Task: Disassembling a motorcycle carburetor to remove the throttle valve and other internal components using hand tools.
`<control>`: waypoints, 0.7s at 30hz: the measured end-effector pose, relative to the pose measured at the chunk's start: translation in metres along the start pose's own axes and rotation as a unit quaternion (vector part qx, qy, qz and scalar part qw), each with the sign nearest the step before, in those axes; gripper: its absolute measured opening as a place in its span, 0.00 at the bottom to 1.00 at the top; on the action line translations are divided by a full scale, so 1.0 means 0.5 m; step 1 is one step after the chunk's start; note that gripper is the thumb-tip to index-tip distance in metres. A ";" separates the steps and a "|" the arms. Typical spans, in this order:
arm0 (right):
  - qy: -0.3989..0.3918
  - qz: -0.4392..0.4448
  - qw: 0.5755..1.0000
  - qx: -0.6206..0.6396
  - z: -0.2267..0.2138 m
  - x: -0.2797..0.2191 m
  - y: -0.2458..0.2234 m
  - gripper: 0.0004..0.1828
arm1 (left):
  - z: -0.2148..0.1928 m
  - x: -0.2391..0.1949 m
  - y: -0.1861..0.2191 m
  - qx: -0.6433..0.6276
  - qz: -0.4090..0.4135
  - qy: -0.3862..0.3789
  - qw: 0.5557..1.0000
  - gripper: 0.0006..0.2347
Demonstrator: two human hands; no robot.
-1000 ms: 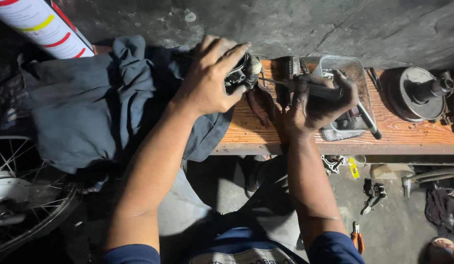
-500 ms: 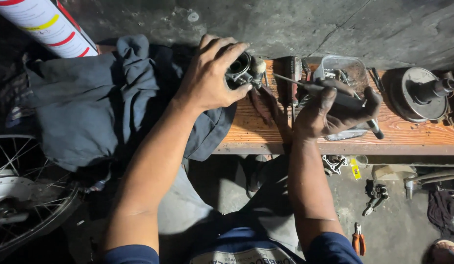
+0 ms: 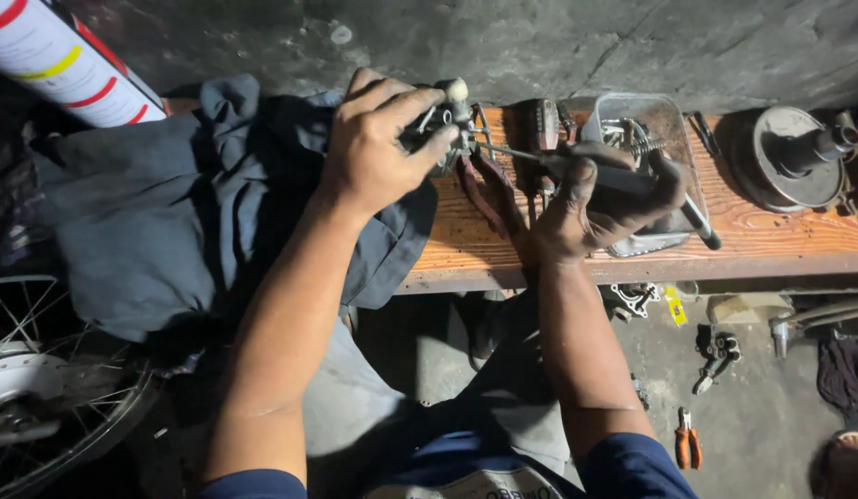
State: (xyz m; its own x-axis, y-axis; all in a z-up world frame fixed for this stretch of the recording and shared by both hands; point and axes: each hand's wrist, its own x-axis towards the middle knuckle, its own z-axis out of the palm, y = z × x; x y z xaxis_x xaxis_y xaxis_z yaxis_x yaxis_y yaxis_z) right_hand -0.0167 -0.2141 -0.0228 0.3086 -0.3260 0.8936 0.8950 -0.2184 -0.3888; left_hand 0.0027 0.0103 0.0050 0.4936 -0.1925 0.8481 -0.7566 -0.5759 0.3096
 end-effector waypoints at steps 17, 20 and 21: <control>-0.006 0.035 0.999 0.014 -0.008 -0.008 0.005 0.25 | -0.026 -0.006 -0.010 -0.081 -0.122 -0.190 0.971 0.28; 0.009 0.032 0.999 0.009 -0.005 -0.010 0.004 0.25 | -0.031 -0.008 -0.003 -0.063 -0.109 -0.169 0.978 0.29; 0.014 0.026 1.000 -0.005 -0.006 -0.008 0.005 0.24 | -0.031 -0.005 0.001 -0.057 -0.098 -0.154 0.982 0.29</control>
State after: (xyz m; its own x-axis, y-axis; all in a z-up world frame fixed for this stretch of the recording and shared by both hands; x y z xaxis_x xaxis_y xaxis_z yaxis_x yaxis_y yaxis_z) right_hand -0.0166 -0.2159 -0.0280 0.3446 -0.3624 0.8660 0.8748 -0.2105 -0.4363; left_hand -0.0055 0.0231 0.0095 0.7266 -0.3278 0.6038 -0.6693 -0.5363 0.5142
